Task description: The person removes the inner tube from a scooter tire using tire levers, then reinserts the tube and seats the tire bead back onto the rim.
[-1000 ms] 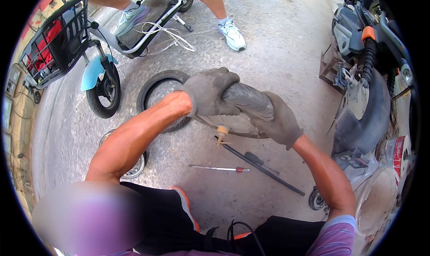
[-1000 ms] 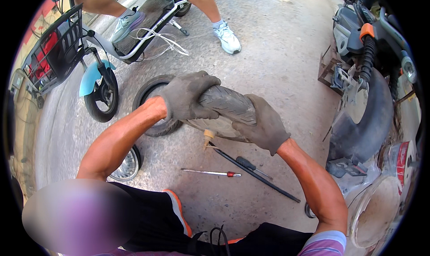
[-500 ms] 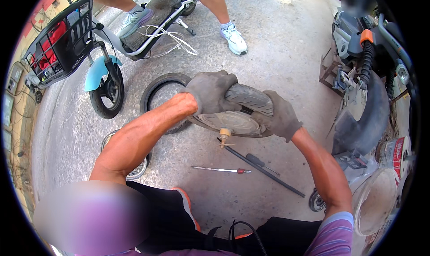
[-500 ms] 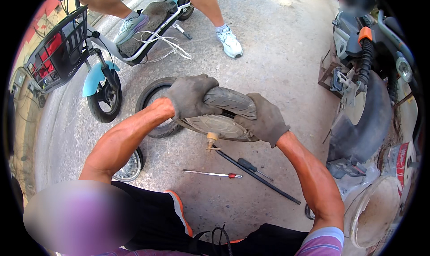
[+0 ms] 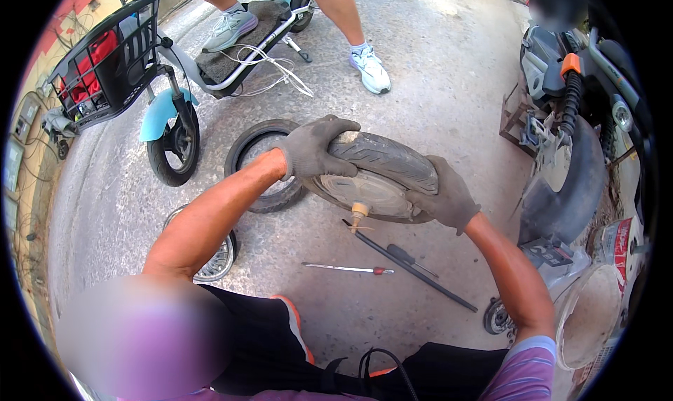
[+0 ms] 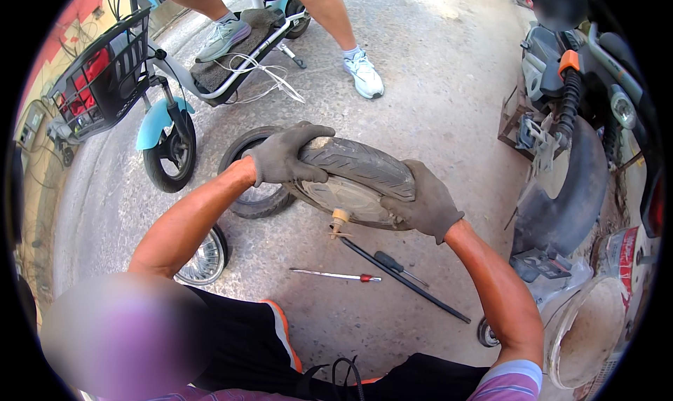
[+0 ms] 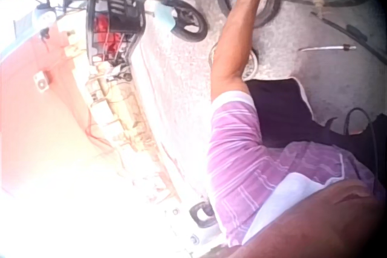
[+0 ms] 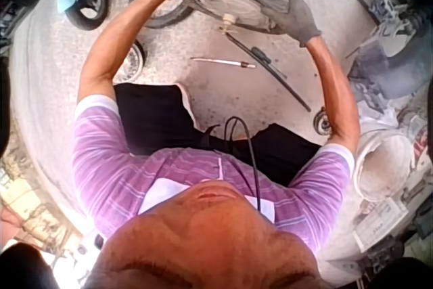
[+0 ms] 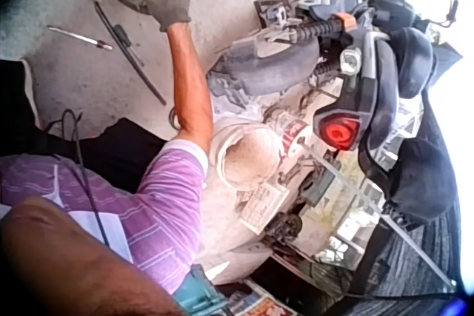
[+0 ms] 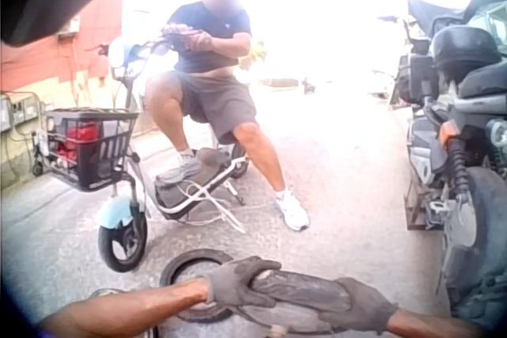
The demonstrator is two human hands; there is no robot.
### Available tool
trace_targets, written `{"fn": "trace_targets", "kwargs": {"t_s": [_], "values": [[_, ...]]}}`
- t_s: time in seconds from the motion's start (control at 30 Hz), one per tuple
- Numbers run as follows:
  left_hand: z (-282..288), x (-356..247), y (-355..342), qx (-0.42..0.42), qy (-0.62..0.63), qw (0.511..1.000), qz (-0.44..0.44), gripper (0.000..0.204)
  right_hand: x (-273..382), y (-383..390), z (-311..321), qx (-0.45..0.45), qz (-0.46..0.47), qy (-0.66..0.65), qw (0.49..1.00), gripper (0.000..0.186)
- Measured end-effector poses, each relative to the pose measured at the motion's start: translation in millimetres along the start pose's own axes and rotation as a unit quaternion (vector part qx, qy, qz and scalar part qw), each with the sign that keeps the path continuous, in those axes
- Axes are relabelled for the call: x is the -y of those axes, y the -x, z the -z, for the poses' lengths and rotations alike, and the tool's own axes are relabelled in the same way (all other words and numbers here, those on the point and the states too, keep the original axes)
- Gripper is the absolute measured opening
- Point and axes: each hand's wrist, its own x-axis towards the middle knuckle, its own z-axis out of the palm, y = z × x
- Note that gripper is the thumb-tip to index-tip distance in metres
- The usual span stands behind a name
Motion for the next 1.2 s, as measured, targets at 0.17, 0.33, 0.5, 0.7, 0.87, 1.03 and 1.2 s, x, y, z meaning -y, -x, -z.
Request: {"fn": "trace_targets", "kwargs": {"t_s": [0.17, 0.33, 0.5, 0.7, 0.87, 1.03, 1.2], "values": [[-10, 15, 7, -0.097, -0.115, 0.989, -0.006, 0.088, 20, 11, 25, 0.088, -0.047, 0.019, 0.995, 0.077], [-1, 3, -6, -0.086, -0.104, 0.987, 0.082, 0.087, 49, 19, 14, 0.153, -0.057, 0.066, 0.984, 0.076], [-5, -17, -8, -0.029, 0.401, 0.902, 0.156, 0.064, 67, 22, -13, 0.172, -0.067, 0.035, 0.982, 0.084], [-43, -68, -8, -0.105, 0.097, 0.974, 0.174, 0.115, 66, 10, -39, 0.211, -0.044, 0.009, 0.976, 0.070], [-28, -39, -22, -0.048, 0.181, 0.970, 0.155, 0.110, 44, 28, -52, 0.258, -0.046, -0.041, 0.964, 0.058], [-16, -6, -13, -0.039, 0.197, 0.973, 0.114, 0.107, -20, 48, -98, 0.281, -0.039, 0.165, 0.945, 0.043], [-10, 4, -12, -0.043, 0.208, 0.973, 0.096, 0.105, -97, 81, -139, 0.256, -0.058, 0.221, 0.939, 0.050]]}}
